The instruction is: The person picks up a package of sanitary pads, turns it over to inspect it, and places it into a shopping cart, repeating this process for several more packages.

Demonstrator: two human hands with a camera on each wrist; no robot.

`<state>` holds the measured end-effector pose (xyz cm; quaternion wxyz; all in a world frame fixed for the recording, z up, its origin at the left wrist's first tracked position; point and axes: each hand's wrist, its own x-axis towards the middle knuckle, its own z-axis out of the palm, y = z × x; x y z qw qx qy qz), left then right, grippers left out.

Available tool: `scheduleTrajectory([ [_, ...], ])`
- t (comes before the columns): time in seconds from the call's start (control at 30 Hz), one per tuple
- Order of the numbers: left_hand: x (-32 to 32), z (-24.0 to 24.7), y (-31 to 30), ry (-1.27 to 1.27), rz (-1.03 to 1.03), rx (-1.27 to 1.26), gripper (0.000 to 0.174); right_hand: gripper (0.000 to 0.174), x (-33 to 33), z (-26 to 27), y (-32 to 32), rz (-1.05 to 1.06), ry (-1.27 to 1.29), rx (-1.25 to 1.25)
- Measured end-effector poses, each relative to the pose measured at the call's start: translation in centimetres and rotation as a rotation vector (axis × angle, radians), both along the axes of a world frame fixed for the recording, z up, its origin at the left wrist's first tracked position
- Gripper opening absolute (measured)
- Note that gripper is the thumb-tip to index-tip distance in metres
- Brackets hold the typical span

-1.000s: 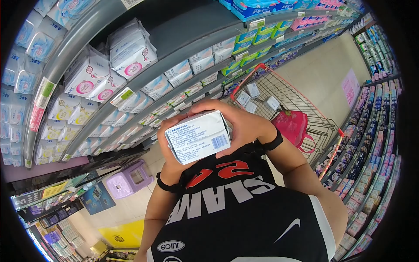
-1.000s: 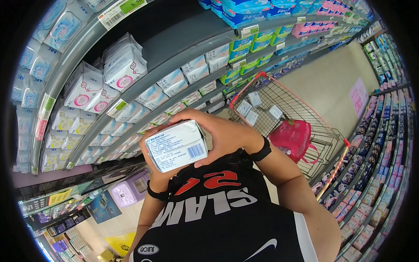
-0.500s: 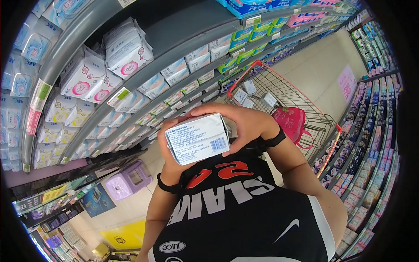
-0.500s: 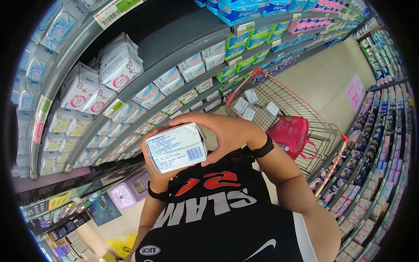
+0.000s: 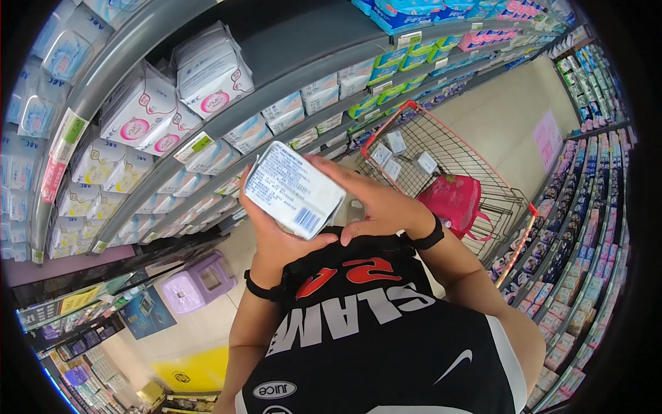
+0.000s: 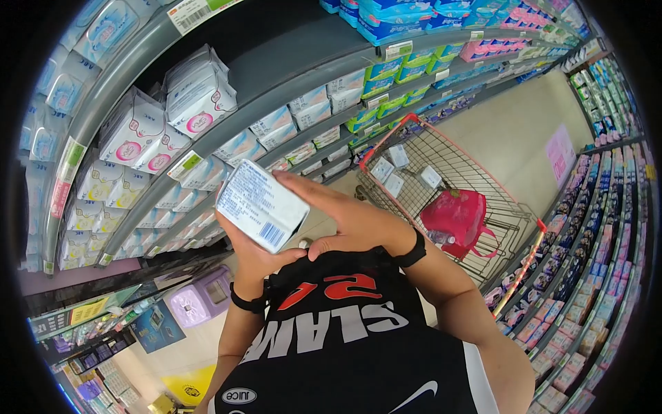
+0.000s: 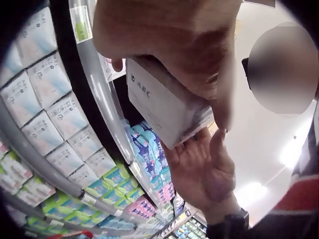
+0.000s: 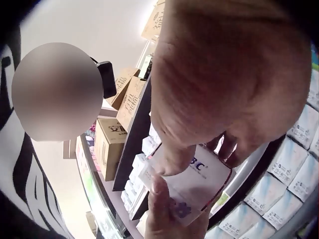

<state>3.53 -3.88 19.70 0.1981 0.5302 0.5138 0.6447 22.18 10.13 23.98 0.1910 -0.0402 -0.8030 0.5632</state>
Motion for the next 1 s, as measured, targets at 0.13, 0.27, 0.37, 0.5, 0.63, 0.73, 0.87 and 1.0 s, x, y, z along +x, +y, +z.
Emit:
scheduleTrajectory([
  [0.13, -0.5, -0.1, -0.7, -0.05, -0.057, -0.039, 0.15, 0.095, 0.2, -0.1, -0.6, -0.013, -0.014, 0.089],
  [0.27, -0.6, 0.3, -0.6, 0.025, -0.127, 0.052, 0.146, 0.084, -0.3, -0.5, -0.8, -0.108, 0.057, 0.156],
  [0.37, -0.7, 0.5, -0.5, 0.014, -0.138, 0.099, 0.144, 0.081, -0.6, -0.7, -1.0, -0.13, 0.106, 0.145],
  [0.5, -0.9, 0.7, -0.6, 0.011, -0.147, 0.116, 0.144, 0.08, -0.7, -1.0, -0.9, -0.131, 0.113, 0.127],
  [0.63, -0.6, 1.2, -0.7, -0.027, -0.179, 0.121, 0.143, 0.08, -0.7, -0.9, -0.6, -0.141, 0.11, 0.125],
  [0.73, -0.5, 1.0, -0.6, -0.017, -0.178, 0.127, 0.143, 0.079, -0.7, -0.1, -0.5, -0.15, 0.093, 0.041],
  [0.87, -0.5, 0.3, -0.5, -0.002, -0.156, 0.113, 0.145, 0.074, -0.7, -0.6, -0.1, -0.166, 0.119, -0.015],
  [1.0, -0.3, 0.1, -0.1, 0.108, -0.003, 0.07, 0.143, 0.06, 0.3, -1.4, 1.3, -0.222, 0.157, 0.091],
])
